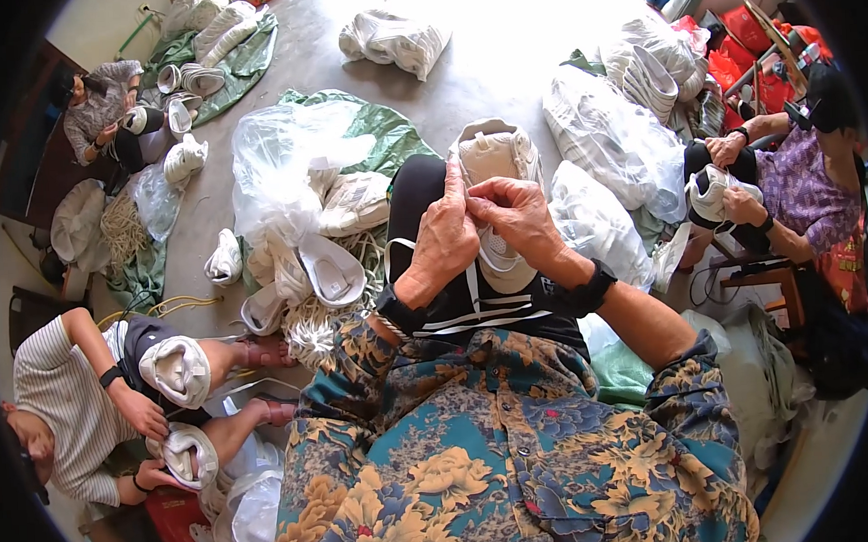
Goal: Threading long white laces through the eyelets and body of a beige shoe.
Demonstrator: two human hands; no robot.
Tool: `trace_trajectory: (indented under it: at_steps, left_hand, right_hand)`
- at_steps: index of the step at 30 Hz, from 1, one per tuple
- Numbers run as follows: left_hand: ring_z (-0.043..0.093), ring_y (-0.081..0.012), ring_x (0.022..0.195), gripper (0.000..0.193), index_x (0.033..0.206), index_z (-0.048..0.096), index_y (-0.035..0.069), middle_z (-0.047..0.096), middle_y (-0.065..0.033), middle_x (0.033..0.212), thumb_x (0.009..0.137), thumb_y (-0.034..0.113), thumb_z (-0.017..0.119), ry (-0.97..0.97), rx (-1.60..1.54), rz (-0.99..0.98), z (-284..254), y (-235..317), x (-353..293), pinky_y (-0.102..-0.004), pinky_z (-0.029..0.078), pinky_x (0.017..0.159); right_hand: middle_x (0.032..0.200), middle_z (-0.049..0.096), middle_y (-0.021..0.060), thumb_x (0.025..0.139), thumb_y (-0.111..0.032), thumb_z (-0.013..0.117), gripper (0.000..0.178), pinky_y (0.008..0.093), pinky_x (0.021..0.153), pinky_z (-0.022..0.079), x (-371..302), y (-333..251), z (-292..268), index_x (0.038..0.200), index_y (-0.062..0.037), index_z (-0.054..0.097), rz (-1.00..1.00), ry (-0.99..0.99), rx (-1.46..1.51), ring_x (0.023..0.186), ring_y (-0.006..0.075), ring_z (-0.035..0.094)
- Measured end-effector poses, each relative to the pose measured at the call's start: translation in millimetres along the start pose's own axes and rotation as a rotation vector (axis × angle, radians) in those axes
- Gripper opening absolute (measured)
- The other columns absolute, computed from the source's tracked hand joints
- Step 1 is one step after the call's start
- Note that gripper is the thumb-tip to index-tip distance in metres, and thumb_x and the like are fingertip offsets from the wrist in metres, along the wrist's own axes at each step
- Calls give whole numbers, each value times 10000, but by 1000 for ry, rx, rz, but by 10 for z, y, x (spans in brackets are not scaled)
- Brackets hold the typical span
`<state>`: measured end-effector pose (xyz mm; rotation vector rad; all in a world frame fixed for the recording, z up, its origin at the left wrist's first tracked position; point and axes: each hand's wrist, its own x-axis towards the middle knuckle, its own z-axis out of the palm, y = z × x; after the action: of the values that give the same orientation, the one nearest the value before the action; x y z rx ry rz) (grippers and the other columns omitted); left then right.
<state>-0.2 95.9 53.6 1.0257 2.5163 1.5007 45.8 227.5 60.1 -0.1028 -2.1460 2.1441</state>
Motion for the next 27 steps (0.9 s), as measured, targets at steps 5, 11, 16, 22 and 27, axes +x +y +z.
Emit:
trace_trajectory:
  at_steps: [5,11,16,22,27]
  left_hand:
    - [612,-150,618,597,1358,177,-132,635,-123,737,835,-5,436,-132,-400,-211,-97,166,19,-241,468,511]
    - [518,-54,546,302,1076,537,-64,629,-49,772,844,107,629,41,-391,-181,-261,68,95,-158,377,406]
    - [512,-45,531,151,918,601,-29,613,-35,690,841,98,628,-38,-631,-315,-302,173,209,-163,373,428]
    - [520,-64,510,117,886,603,-16,611,-46,669,856,97,602,-118,-807,-401,-323,119,225,-168,370,425]
    - [534,-81,516,104,893,601,-16,602,-47,666,860,83,592,-45,-841,-411,-352,51,236,-175,394,445]
  right_hand:
    - [738,636,64,817,-89,636,141,227,606,470,-30,16,2,900,25,640,-157,115,-169,667,77,555]
    - [728,630,41,834,-114,623,138,230,618,471,35,-1,-121,864,19,640,-61,45,-151,680,75,559]
    - [735,628,19,850,-114,608,140,223,631,469,24,-164,-137,848,22,644,16,-14,-57,678,74,558]
    - [761,644,35,866,-133,598,162,215,635,463,23,-203,-184,868,22,644,122,-87,56,681,64,560]
    - [777,655,43,874,-168,600,189,220,658,461,40,-145,-266,908,15,633,222,-205,201,680,77,579]
